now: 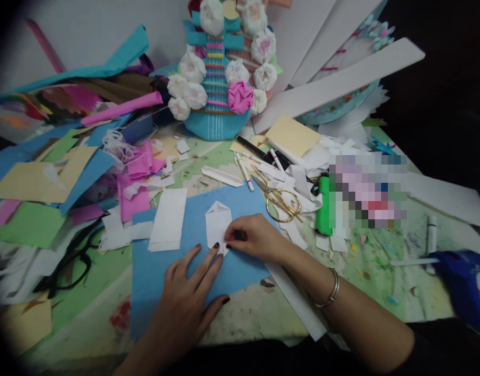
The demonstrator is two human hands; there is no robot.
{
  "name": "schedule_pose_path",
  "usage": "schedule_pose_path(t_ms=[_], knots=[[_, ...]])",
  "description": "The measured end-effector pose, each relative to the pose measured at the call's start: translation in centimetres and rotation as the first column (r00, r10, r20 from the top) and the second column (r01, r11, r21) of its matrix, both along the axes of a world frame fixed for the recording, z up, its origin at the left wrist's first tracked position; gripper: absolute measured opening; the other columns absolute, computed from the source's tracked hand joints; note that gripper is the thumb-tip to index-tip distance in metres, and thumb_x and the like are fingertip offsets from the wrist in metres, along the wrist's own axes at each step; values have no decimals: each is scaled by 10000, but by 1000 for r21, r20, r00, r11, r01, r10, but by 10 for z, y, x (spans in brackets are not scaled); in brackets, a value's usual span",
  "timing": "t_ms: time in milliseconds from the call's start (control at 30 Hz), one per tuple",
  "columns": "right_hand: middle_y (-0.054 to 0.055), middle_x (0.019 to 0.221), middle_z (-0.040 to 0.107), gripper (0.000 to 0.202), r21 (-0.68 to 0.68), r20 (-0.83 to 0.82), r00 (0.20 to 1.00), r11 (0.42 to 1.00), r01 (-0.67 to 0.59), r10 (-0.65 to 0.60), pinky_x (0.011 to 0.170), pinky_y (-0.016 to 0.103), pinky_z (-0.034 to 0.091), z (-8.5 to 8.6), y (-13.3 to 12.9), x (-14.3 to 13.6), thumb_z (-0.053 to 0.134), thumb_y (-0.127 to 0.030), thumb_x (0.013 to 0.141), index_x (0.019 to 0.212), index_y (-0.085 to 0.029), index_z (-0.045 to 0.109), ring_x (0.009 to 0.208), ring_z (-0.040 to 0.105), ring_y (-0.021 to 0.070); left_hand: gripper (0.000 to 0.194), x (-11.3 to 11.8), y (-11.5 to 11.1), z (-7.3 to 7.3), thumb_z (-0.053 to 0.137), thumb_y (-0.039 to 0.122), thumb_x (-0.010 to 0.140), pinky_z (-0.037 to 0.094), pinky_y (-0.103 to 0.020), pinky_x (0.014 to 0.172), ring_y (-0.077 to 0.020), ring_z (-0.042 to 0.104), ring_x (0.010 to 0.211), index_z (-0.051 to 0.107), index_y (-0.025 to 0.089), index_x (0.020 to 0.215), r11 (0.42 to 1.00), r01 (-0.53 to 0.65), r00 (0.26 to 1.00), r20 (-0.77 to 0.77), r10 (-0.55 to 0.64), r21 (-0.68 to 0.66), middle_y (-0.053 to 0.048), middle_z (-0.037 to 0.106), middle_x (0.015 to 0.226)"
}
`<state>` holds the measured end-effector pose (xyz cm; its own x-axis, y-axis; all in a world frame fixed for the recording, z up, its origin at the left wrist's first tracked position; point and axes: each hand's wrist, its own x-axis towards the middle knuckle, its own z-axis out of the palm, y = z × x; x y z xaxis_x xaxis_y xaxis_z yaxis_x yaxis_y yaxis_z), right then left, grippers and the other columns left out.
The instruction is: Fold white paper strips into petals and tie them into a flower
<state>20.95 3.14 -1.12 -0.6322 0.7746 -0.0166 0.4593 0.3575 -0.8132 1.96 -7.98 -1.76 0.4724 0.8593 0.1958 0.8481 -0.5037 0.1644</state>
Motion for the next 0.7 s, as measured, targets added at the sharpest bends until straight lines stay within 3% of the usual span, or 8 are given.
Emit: schedule_pose_path(t_ms=[167, 367, 700], knots=[[3, 693, 651, 79, -17, 4, 1000, 1000, 3, -3, 550, 196, 366, 0, 0, 1, 632, -137, 740, 798, -155, 683, 550, 493, 73, 532, -1, 0, 0, 464, 404, 870, 294, -451, 921, -342, 404, 1209, 473, 99, 1305, 1000, -8, 999, 32, 8, -17, -84, 502, 1354], [2, 695, 653, 73, -20, 2, 1000, 1000, 7, -7, 552, 192, 370, 0, 1, 0, 637, -142, 740, 795, -154, 684, 553, 492, 70, 515, -1, 1, 1, 471, 405, 867, 295, -460, 913, -342, 417, 1195, 478, 149, 1314, 999, -11, 1000, 15, 11, -38, -60, 483, 1373], [-5, 670, 648, 78, -19, 15, 1000, 1000, 15, -15, 548, 190, 364, 1, 1, 0, 644, -141, 740, 799, -153, 693, 539, 485, 65, 529, 0, 3, 0, 473, 426, 865, 301, -467, 909, -345, 412, 1195, 481, 140, 1309, 1000, -7, 1000, 20, 7, -30, -66, 478, 1377]])
